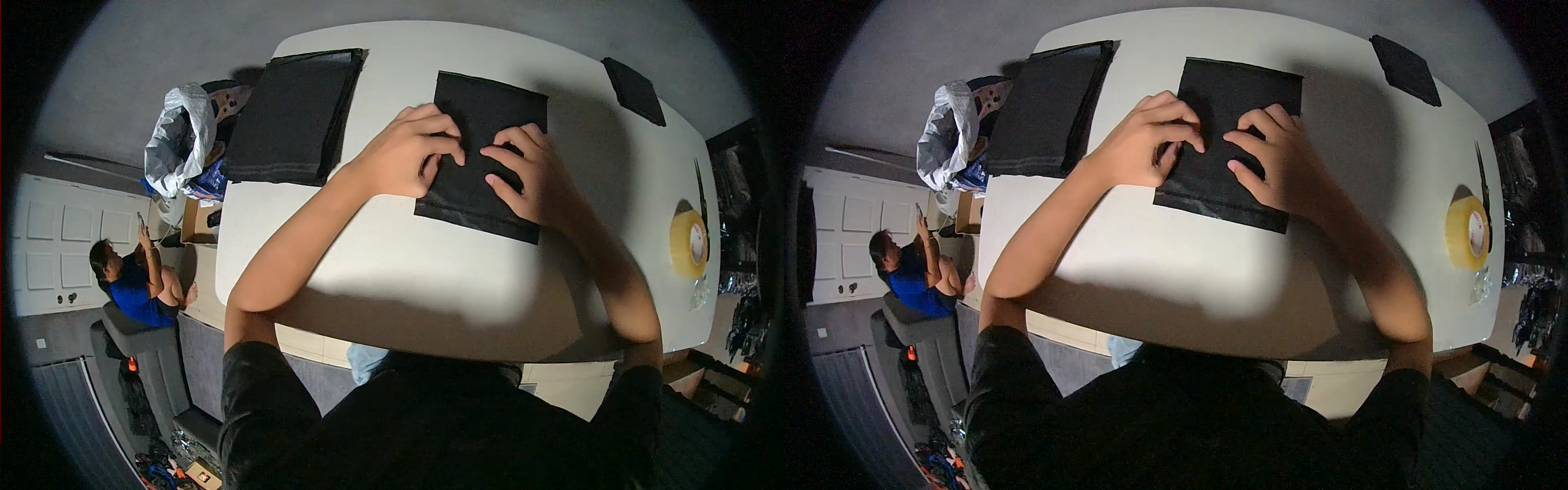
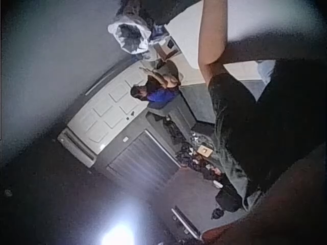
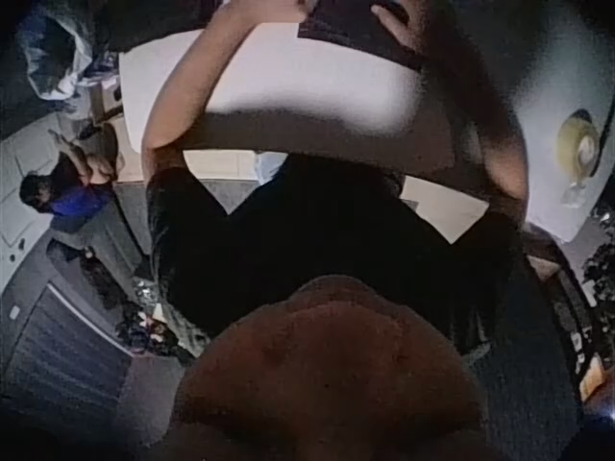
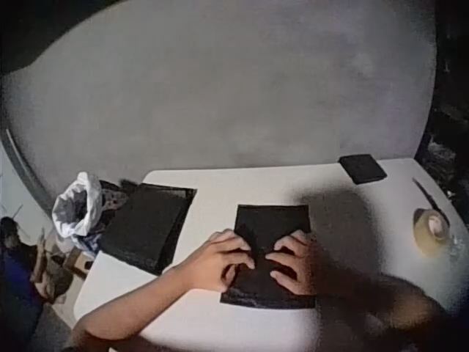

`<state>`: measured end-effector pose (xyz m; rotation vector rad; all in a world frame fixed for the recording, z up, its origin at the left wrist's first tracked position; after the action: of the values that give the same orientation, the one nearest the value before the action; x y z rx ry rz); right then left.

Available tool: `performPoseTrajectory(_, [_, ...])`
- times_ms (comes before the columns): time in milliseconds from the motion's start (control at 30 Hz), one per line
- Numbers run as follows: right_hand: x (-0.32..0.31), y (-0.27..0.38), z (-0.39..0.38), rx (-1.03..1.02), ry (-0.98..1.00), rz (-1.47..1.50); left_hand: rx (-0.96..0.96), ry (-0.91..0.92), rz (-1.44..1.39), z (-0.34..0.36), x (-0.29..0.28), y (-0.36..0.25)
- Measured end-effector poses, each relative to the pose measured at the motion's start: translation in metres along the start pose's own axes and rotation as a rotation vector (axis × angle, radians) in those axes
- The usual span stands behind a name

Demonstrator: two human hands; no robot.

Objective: Packing items into small black poly mailers and sealing them.

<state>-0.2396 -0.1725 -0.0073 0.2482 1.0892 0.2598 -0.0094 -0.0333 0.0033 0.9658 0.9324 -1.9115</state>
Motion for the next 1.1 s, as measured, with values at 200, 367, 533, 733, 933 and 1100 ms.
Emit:
performPoseTrajectory(200, [-0.003,0.004,0.0,0.087,-0.044,-0.231,-0.063,0.048,-0.133,-0.001,-0.004,-0.003])
performPoseTrajectory(367, [-0.014,0.003,0.003,0.078,-0.075,-0.186,0.013,-0.067,-0.082,0.001,0.0,-0.002])
performPoseTrajectory(533, [-0.005,0.003,0.005,-0.08,-0.097,-0.031,-0.13,-0.125,-0.012,0.006,-0.001,-0.009])
performPoseTrajectory(733, [0.002,0.003,0.0,-0.049,-0.003,0.067,-0.277,-0.02,-0.01,0.001,-0.001,-0.003])
performPoseTrajectory(933, [-0.003,-0.002,0.002,-0.041,0.069,0.192,-0.196,0.095,-0.259,-0.002,-0.004,0.01])
performPoseTrajectory(1100, [-0.002,-0.005,0.001,-0.062,0.057,0.121,-0.133,0.085,-0.265,0.002,-0.004,0.003])
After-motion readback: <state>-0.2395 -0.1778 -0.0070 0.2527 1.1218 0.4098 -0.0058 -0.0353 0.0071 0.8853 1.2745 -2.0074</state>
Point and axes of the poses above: each hand's wrist, its own z-axis towards the middle knuckle, its own x-axis out of the palm, y = z × x, the point moved 1 cm from there along z, towards the middle knuckle, and after that the axes turned 5 degrees about z, right-handed, at the moved point
